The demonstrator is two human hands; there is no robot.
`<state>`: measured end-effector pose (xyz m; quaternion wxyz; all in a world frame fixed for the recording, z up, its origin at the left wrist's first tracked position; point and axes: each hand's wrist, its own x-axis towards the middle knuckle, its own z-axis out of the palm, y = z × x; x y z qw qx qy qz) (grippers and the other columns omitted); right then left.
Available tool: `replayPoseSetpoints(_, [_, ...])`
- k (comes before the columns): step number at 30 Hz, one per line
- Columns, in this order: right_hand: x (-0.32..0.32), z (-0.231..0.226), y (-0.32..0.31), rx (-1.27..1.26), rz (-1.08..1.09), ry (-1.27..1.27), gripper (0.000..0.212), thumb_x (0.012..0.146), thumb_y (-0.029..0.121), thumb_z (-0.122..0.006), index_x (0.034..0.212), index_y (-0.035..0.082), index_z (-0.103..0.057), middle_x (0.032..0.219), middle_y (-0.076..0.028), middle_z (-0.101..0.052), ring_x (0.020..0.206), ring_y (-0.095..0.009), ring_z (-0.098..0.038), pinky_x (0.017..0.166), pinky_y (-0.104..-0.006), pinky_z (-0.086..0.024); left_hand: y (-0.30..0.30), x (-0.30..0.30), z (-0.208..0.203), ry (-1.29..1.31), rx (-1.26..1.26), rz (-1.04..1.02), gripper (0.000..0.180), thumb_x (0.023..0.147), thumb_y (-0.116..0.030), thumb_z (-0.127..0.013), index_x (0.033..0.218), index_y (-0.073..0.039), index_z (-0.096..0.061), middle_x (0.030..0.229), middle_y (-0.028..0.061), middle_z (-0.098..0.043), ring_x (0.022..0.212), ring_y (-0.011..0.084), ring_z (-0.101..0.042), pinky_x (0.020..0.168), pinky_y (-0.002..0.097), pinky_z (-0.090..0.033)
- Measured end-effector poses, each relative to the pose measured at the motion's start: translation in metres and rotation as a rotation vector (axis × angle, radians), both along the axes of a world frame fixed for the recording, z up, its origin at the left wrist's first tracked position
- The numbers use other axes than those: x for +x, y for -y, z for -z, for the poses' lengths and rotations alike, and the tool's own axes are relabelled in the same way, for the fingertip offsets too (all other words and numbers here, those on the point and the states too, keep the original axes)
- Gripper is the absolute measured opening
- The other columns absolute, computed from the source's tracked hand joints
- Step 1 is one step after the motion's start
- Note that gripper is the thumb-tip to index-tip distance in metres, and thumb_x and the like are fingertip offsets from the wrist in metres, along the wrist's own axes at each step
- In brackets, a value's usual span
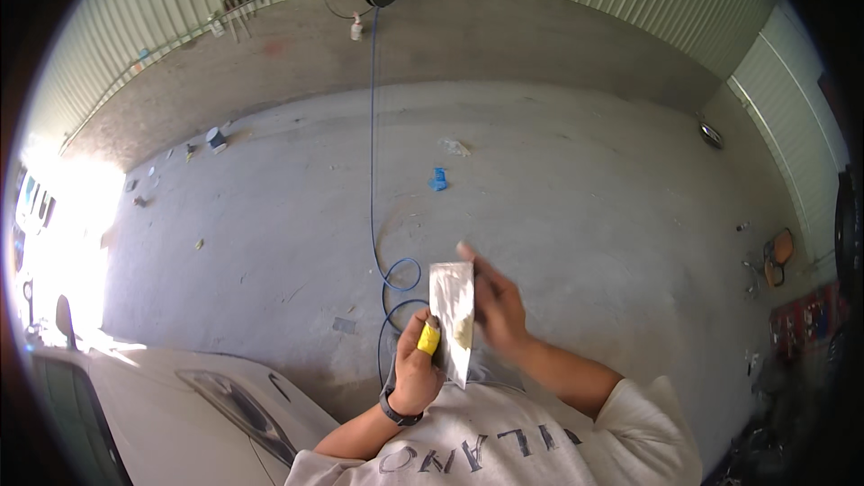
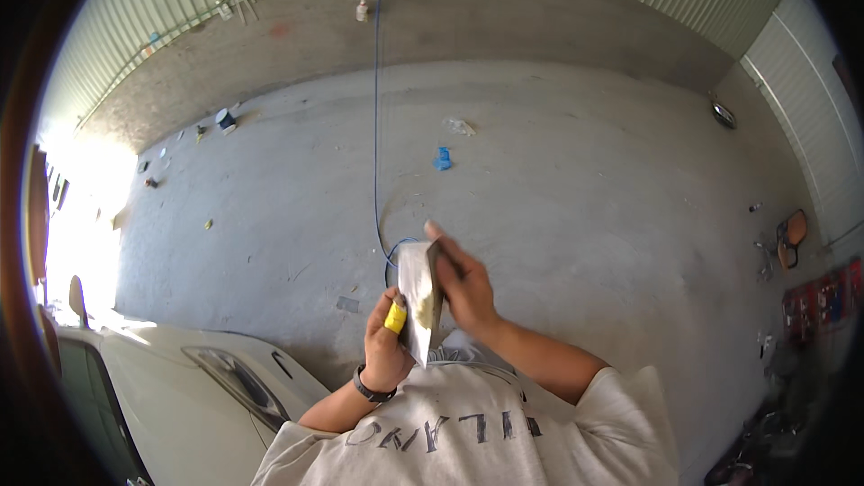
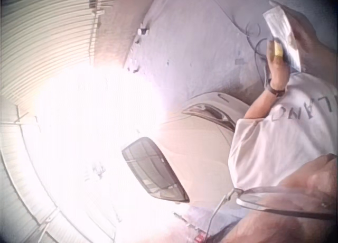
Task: The person holds a small rectangular metal piece and rubs its surface with a sanding block. They repeatedly flip the piece and continue sanding different areas while standing in a garage.
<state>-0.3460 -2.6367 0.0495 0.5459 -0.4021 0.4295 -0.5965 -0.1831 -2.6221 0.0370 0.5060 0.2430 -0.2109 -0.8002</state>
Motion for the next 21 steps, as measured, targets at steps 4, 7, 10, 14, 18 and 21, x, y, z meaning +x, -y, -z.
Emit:
replayPoseSetpoints(4, [-0.004,0.001,0.033,0.026,-0.046,-0.444,0.057,0.094,0.005,-0.066,0.148,0.002,-0.050,0.113,-0.004,-0.063,0.099,-0.013,-0.057,0.090,-0.0293,-0.047,0.097,0.030,-0.010,0.104,-0.146,-0.103,0.034,0.105,-0.020,-0.050,0.132,0.001,-0.053,0.115,0.0051,-0.066,0.101,0.0135,-0.066,0.089,0.0281,-0.053])
replayPoseSetpoints(7, [-0.045,-0.001,0.077,-0.100,0.210,-0.546,0.058,0.091,0.011,-0.071,0.145,0.002,-0.052,0.107,-0.011,-0.063,0.093,-0.021,-0.060,0.086,-0.0315,-0.049,0.139,0.048,-0.016,0.475,-0.430,0.063,0.034,0.104,-0.017,-0.053,0.130,0.005,-0.051,0.112,0.0084,-0.067,0.098,0.0115,-0.065,0.086,0.0250,-0.051])
replayPoseSetpoints(10, [-0.069,0.006,0.135,-0.169,0.276,-0.861,0.058,0.090,0.015,-0.073,0.143,0.001,-0.052,0.104,-0.018,-0.064,0.091,-0.030,-0.062,0.083,-0.0356,-0.050,0.170,0.032,-0.015,0.746,-0.584,0.159,0.040,0.096,0.000,-0.050,0.135,0.006,-0.051,0.092,0.0048,-0.069,0.077,0.0078,-0.061,0.070,0.0215,-0.046])
replayPoseSetpoints(14, [-0.066,0.032,0.186,-0.204,0.186,-0.904,0.058,0.088,0.016,-0.074,0.141,0.000,-0.054,0.098,-0.017,-0.062,0.087,-0.031,-0.060,0.080,-0.0380,-0.050,0.221,-0.003,-0.002,0.860,-0.580,0.076,0.043,0.095,0.001,-0.042,0.136,0.012,-0.051,0.117,0.0136,-0.068,0.104,0.0146,-0.062,0.092,0.0262,-0.049])
replayPoseSetpoints(18, [-0.093,0.052,0.243,-0.197,-0.002,-0.769,0.060,0.086,0.018,-0.076,0.140,0.000,-0.055,0.091,-0.016,-0.060,0.084,-0.030,-0.057,0.078,-0.0388,-0.048,0.287,-0.043,0.023,0.921,-0.458,-0.059,0.046,0.091,0.001,-0.043,0.133,0.013,-0.053,0.116,0.0170,-0.069,0.104,0.0192,-0.064,0.093,0.0297,-0.050])
replayPoseSetpoints(21, [-0.142,0.046,0.297,-0.283,-0.084,-0.749,0.056,0.087,0.016,-0.076,0.137,0.000,-0.057,0.092,-0.015,-0.059,0.085,-0.031,-0.055,0.079,-0.0394,-0.047,0.334,-0.085,0.033,0.835,-0.205,-0.194,0.045,0.093,0.001,-0.042,0.136,0.011,-0.051,0.116,0.0115,-0.067,0.099,0.0146,-0.063,0.089,0.0250,-0.050])
